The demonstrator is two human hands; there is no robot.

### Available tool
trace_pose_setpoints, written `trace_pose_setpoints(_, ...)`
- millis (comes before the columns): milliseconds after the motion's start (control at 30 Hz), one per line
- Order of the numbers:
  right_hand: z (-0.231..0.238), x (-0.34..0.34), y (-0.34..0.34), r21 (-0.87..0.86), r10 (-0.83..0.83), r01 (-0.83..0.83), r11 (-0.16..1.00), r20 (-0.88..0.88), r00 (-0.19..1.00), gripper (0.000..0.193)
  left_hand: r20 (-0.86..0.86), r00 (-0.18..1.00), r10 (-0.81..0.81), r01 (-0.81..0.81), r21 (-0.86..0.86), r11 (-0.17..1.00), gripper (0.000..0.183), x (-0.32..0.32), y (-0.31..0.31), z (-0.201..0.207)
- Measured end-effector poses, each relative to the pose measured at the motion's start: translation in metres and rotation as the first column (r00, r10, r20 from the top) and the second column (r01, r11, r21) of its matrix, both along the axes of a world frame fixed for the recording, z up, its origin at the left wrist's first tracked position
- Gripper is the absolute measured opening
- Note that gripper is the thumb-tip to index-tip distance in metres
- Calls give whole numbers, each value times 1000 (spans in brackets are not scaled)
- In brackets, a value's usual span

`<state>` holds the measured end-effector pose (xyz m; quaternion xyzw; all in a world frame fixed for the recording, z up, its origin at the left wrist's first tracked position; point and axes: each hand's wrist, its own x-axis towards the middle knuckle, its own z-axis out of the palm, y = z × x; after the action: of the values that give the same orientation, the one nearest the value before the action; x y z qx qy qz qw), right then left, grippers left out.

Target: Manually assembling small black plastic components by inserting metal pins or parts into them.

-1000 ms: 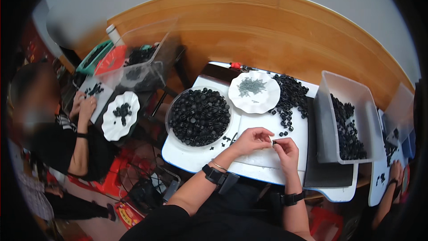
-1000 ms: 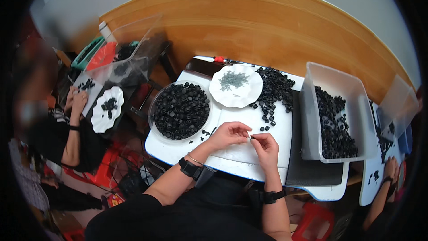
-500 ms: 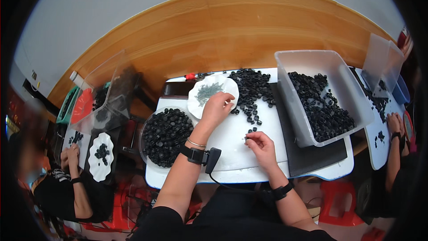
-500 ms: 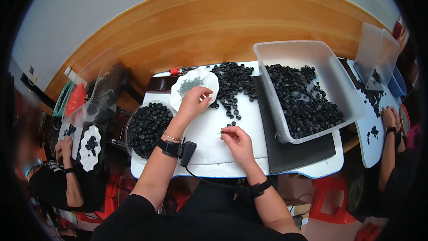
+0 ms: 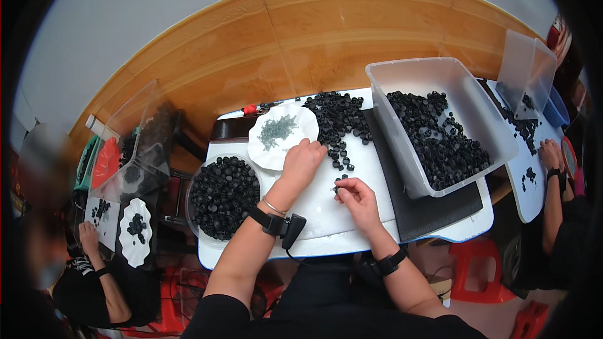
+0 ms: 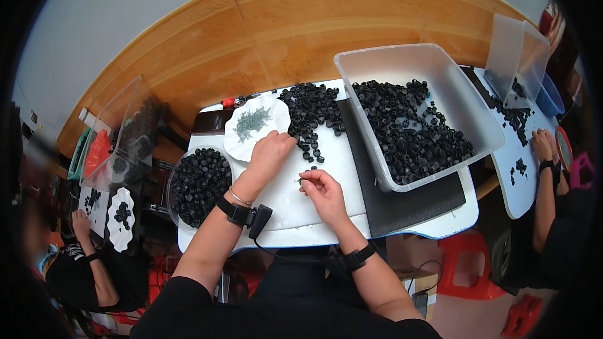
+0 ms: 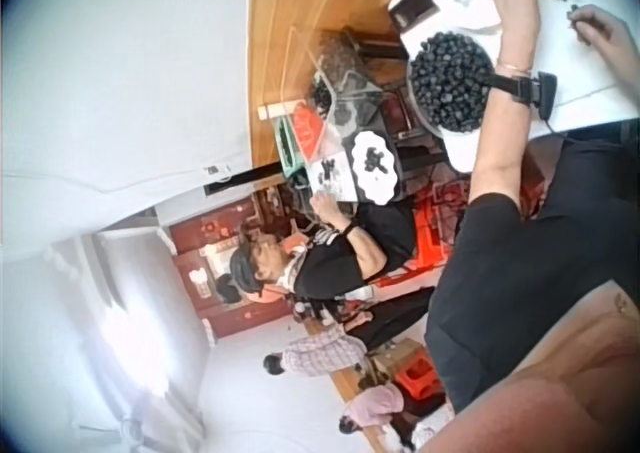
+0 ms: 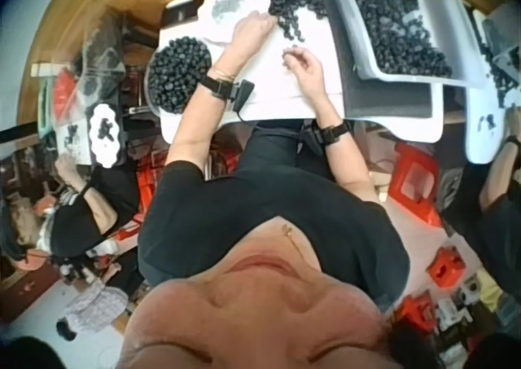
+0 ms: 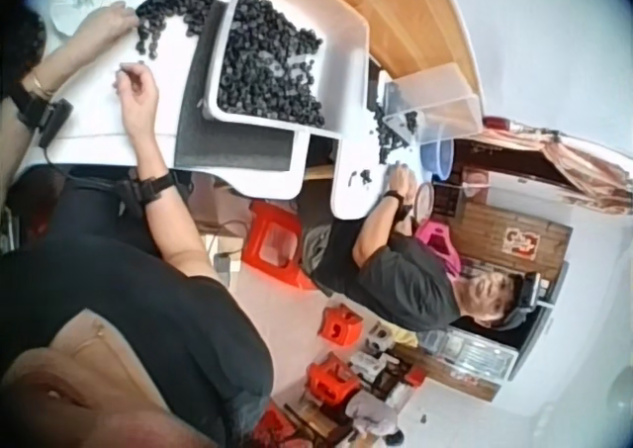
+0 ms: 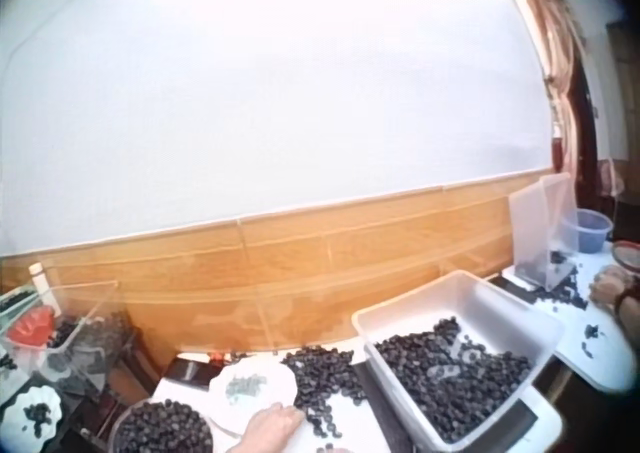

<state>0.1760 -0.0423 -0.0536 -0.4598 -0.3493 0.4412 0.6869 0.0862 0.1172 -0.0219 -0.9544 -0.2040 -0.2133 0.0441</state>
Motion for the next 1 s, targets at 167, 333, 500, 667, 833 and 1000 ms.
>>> trace_pose_setpoints(167, 0, -1, 0, -16, -13, 13, 1000, -23, 1000, 18, 22, 999, -35, 35, -5, 999, 19, 1, 0, -2)
trace_pose_setpoints(333, -2, 0, 1, -12, -40, 40, 999, -28, 999, 18, 396, 918, 21, 175, -453, 874, 35, -8, -18, -5)
trace_pose_setpoints(500, -2, -1, 1, 6, -37, 37, 999, 0, 999, 18, 515, 755, 405, 554, -832, 25, 29, -47, -57, -21)
trace_pose_setpoints(667, 7, -6, -5, -6, 17, -17, 1000, -1, 1000, 18, 508, 654, 560, 679, -720, -140, 23, -70, -84, -28)
trace_pose_setpoints(833, 40, -17, -20, 78, 0, -18, 997, 224, 974, 17, 576, 571, 585, 791, -577, -204, 21, -79, -97, -19)
trace_pose_setpoints(1000, 68, -25, -27, 164, -119, 48, 985, 460, 880, 12, 641, 546, 540, 829, -505, -239, 23, -81, -104, -4)
